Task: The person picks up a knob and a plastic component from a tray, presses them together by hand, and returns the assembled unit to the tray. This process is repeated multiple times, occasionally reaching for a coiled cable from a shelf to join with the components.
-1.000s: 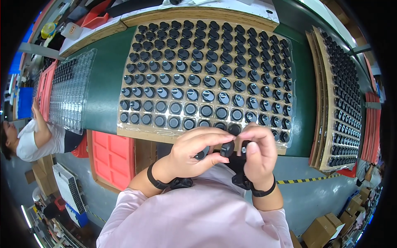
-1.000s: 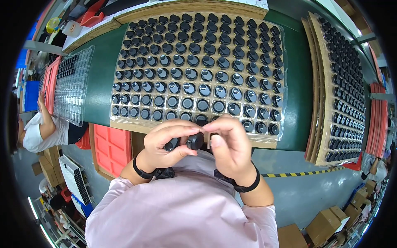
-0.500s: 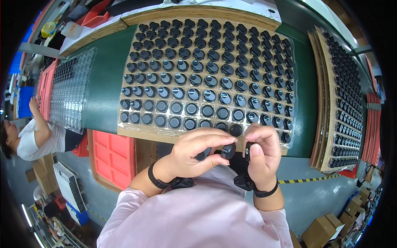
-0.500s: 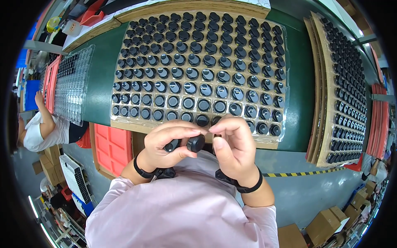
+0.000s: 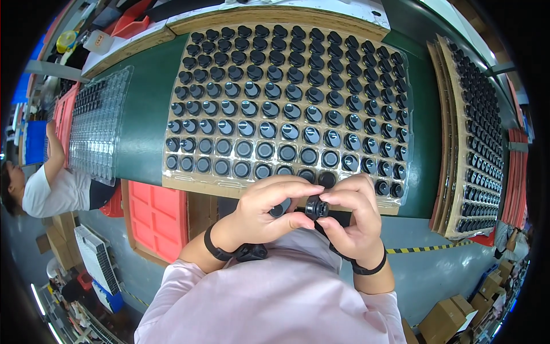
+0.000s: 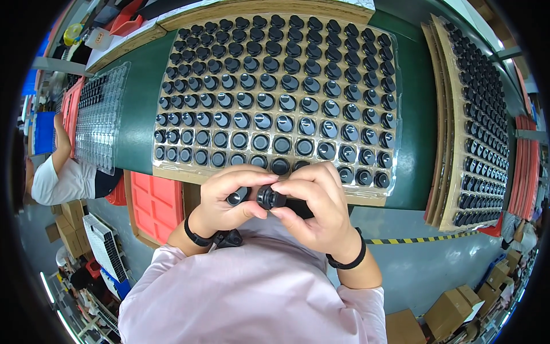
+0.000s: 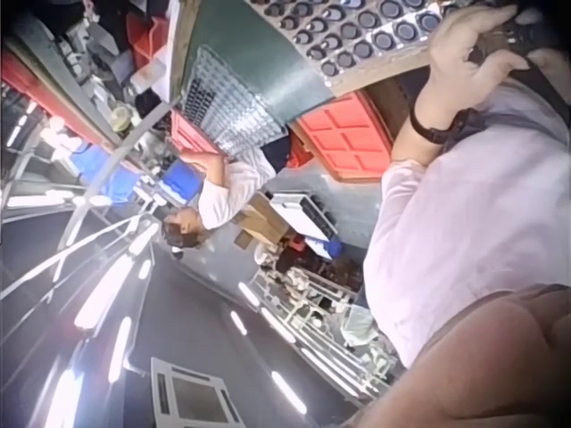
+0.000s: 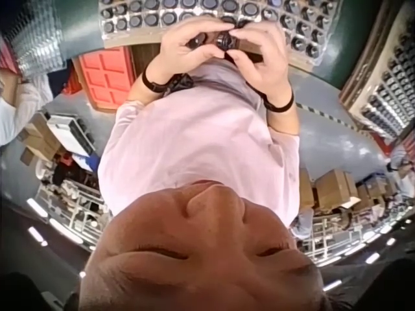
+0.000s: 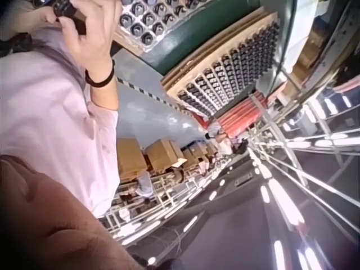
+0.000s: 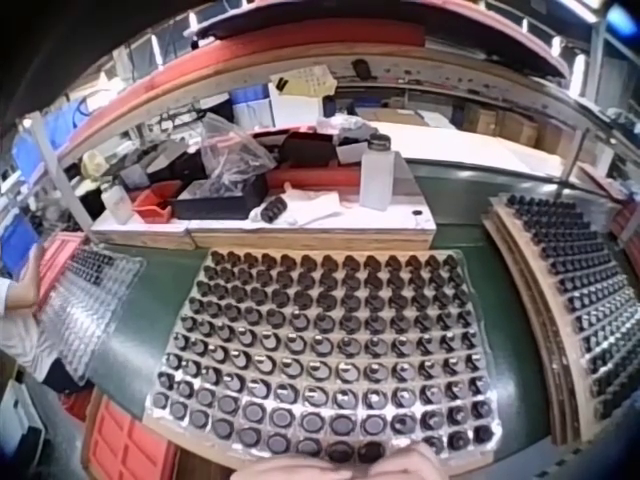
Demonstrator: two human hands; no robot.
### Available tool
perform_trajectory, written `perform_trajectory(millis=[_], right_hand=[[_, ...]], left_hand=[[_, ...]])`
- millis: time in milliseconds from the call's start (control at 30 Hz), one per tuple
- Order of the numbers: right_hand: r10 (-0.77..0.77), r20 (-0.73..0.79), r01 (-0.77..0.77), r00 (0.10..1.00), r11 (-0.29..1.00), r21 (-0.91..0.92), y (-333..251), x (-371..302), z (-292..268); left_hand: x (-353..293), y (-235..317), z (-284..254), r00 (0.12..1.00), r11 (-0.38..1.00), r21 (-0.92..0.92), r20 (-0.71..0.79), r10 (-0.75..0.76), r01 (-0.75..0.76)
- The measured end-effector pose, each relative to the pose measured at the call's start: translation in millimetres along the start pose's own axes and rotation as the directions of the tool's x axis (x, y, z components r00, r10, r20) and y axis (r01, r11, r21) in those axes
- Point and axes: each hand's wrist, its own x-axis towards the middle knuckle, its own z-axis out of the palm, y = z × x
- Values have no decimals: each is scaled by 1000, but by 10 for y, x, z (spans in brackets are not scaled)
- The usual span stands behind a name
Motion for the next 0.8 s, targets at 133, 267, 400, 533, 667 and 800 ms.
perform_trajectory(millis=[133, 267, 400, 533, 667, 800], right_hand=[[-15, 24, 15, 1000, 1000, -13, 36, -35, -48], [84, -36, -86, 996, 994, -62, 66, -117, -189], [152, -52, -161, 987, 939, -303, 176, -212, -327], [152, -24, -143, 988, 849, -509, 231, -267, -299], [138, -14, -119, 990, 791, -601, 234, -255, -264], [122, 9, -87, 992, 755, -650, 246, -222, -235]], left_hand=[[-5, -38, 11, 999, 998, -64, 46, -27, 30], [-35, -82, 24, 992, 983, -146, 70, -106, 115], [-90, -77, -6, 963, 936, -227, 68, -262, 270], [-58, -61, 13, 963, 926, -263, 57, -265, 271], [-33, -53, 22, 962, 922, -275, 76, -261, 272], [-36, -48, 2, 957, 922, -261, 112, -266, 286]])
